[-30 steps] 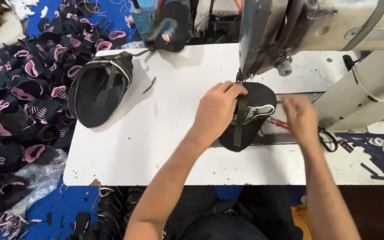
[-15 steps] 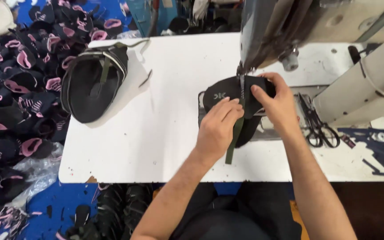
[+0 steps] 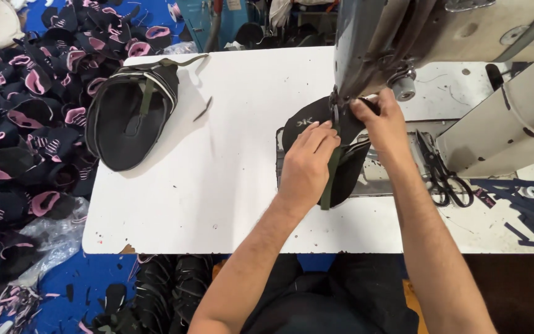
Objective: The person operates a sewing machine to stitch a green strap onto a black sandal sole. They repeatedly guide the sandal under the needle, repositioning it to sew along the edges of the strap. The person uses scissors to cut the thread after completing the stitching on each sandal.
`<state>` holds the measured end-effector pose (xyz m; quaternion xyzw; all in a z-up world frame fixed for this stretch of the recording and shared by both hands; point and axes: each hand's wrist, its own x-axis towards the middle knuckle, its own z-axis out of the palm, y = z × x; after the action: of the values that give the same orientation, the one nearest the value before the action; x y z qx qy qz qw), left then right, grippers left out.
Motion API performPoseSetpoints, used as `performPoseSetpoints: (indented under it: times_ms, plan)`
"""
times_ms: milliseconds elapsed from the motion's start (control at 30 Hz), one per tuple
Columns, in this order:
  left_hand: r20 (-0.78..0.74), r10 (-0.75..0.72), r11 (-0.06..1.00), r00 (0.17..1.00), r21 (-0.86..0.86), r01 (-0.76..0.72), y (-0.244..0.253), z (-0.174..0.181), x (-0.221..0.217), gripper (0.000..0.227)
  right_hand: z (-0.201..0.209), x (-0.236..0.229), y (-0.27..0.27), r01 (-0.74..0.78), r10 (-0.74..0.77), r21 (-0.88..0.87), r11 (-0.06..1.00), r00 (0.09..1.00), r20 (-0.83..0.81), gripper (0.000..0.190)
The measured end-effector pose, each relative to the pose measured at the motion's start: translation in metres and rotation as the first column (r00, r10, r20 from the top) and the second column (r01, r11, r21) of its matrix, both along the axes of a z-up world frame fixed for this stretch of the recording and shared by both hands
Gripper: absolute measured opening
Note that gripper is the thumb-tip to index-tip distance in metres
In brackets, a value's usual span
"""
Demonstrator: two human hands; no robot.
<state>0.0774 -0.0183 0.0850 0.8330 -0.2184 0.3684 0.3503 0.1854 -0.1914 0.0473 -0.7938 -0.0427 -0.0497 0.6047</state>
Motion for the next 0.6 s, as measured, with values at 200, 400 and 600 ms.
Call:
performPoseSetpoints:
  times_ms: [200,400,600]
  plan:
    - [0.04,0.009,1.0,0.999,-0.028,-0.008,-0.001,-0.001,-0.001,0.016,0.002,-0.03,-0.004,-0.093,0.089,0.021,0.995,0.984,0.152,0.065]
    - [-0.365,-0.155,0.935,0.918,-0.355,0.017,0.006,0.029,-0.003,0.015,0.006,-0.035,-0.007,-0.228,0.216,0.107,0.968,0.97,0.116,0.056]
    - [-0.018,0.003,1.0,1.0,-0.012,-0.003,-0.004,-0.004,-0.009,0.013,0.007,-0.036,-0.005,-0.216,0.205,0.092,0.972,0.971,0.122,0.052]
